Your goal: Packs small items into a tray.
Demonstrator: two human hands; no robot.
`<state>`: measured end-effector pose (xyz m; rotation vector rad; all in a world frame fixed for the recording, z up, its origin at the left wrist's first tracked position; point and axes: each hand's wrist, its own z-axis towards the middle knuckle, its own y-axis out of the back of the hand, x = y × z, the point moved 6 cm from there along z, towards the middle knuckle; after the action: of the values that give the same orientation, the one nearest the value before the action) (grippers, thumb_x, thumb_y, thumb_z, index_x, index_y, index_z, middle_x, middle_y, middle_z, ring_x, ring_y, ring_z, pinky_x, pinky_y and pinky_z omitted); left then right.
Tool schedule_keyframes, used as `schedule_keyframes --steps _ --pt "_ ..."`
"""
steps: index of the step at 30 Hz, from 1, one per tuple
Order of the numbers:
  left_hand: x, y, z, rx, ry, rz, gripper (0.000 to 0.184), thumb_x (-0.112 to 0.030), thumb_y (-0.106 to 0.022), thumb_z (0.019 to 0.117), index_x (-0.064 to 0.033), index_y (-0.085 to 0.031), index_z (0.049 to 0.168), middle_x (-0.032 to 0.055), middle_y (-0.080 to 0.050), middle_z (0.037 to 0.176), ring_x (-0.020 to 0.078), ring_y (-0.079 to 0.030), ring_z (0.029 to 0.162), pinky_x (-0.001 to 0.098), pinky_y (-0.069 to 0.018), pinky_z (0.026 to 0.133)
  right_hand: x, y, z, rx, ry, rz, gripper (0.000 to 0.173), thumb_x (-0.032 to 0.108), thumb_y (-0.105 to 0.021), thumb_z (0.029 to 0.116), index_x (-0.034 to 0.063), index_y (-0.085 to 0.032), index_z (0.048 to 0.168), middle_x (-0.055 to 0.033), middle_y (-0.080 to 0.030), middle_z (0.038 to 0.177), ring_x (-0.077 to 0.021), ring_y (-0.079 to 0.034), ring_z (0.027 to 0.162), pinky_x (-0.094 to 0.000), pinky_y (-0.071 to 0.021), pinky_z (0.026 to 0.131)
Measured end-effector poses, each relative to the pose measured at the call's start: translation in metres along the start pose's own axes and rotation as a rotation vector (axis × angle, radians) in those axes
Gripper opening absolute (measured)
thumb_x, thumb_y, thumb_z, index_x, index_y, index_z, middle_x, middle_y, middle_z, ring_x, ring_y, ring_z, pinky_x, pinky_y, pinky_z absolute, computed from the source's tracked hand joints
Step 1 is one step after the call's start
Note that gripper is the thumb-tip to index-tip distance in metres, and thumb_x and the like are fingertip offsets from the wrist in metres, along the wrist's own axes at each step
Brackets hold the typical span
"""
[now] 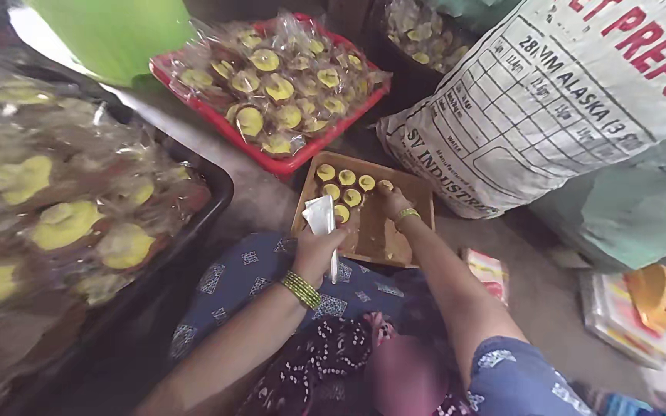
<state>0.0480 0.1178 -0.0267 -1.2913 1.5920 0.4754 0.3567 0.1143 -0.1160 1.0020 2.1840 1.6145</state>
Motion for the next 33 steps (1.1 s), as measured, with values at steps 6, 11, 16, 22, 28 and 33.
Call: schedule_keyframes --steps 6,11,16,22,28,33 --pt "0.002 -0.003 0.005 -0.005 0.001 0.015 0.036 -0.007 -0.077 0.0859 -0.0008 -0.065 0.12 0.0094 -0.07 0.095 0.0172 -0.065 0.069 0.0298 -0.0577 0.061 -0.002 -0.003 0.002 0.014 -0.074 -0.106 0.063 0.026 -0.057 0.0994 0.0429 -0.039 0.157 -0.0231 -0.045 0.155 -0.0483 -0.061 0.121 -0.0732 -0.0454 0.096" --pt "0.003 -0.002 0.005 -0.002 0.025 0.004 0.035 -0.007 -0.077 0.0873 -0.0015 -0.065 0.119 0.01 -0.071 0.096 0.018 -0.066 0.07 0.0302 -0.0587 0.061 -0.01 -0.006 0.006 -0.086 -0.055 -0.047 0.05 0.024 -0.062 0.0965 0.039 -0.058 0.144 -0.0155 -0.053 0.15 -0.0421 -0.062 0.122 -0.0692 -0.048 0.098" --pt "0.005 0.001 0.006 0.012 0.035 -0.013 0.036 -0.007 -0.078 0.0865 -0.0016 -0.065 0.12 0.0101 -0.07 0.094 0.0178 -0.065 0.068 0.0304 -0.0581 0.06 -0.016 -0.002 0.006 -0.193 -0.051 0.071 0.036 0.028 -0.068 0.0941 0.0205 -0.071 0.129 -0.0192 -0.058 0.142 -0.039 -0.059 0.126 -0.0637 -0.0471 0.104" --pt "0.007 0.0 0.006 0.065 0.1 -0.039 0.04 -0.014 -0.076 0.0892 -0.0022 -0.062 0.124 0.0124 -0.069 0.101 0.0208 -0.069 0.079 0.0348 -0.0609 0.07 0.001 0.043 -0.029 -0.243 -0.061 0.21 0.051 0.02 -0.079 0.0875 -0.0028 -0.061 0.13 -0.0286 -0.055 0.138 -0.0422 -0.059 0.125 -0.0554 -0.0493 0.106" --pt "0.009 -0.004 0.007 0.087 0.156 -0.184 0.034 -0.012 -0.067 0.0989 0.0021 -0.057 0.128 0.0149 -0.07 0.099 0.0243 -0.072 0.083 0.0399 -0.0634 0.076 0.051 0.088 -0.117 -0.206 0.168 0.177 0.02 0.022 -0.072 0.096 0.0048 -0.076 0.105 -0.018 -0.067 0.115 -0.0319 -0.066 0.106 -0.0514 -0.0535 0.097" --pt "0.012 -0.002 0.006 0.048 0.163 -0.26 0.036 -0.018 -0.062 0.103 0.0008 -0.054 0.133 0.0171 -0.069 0.1 0.0267 -0.072 0.087 0.0427 -0.0633 0.079 0.076 0.083 -0.207 -0.305 0.546 0.35 0.032 0.036 -0.083 0.0831 0.0067 -0.071 0.084 -0.0072 -0.067 0.09 -0.0157 -0.064 0.078 -0.0354 -0.0564 0.072"
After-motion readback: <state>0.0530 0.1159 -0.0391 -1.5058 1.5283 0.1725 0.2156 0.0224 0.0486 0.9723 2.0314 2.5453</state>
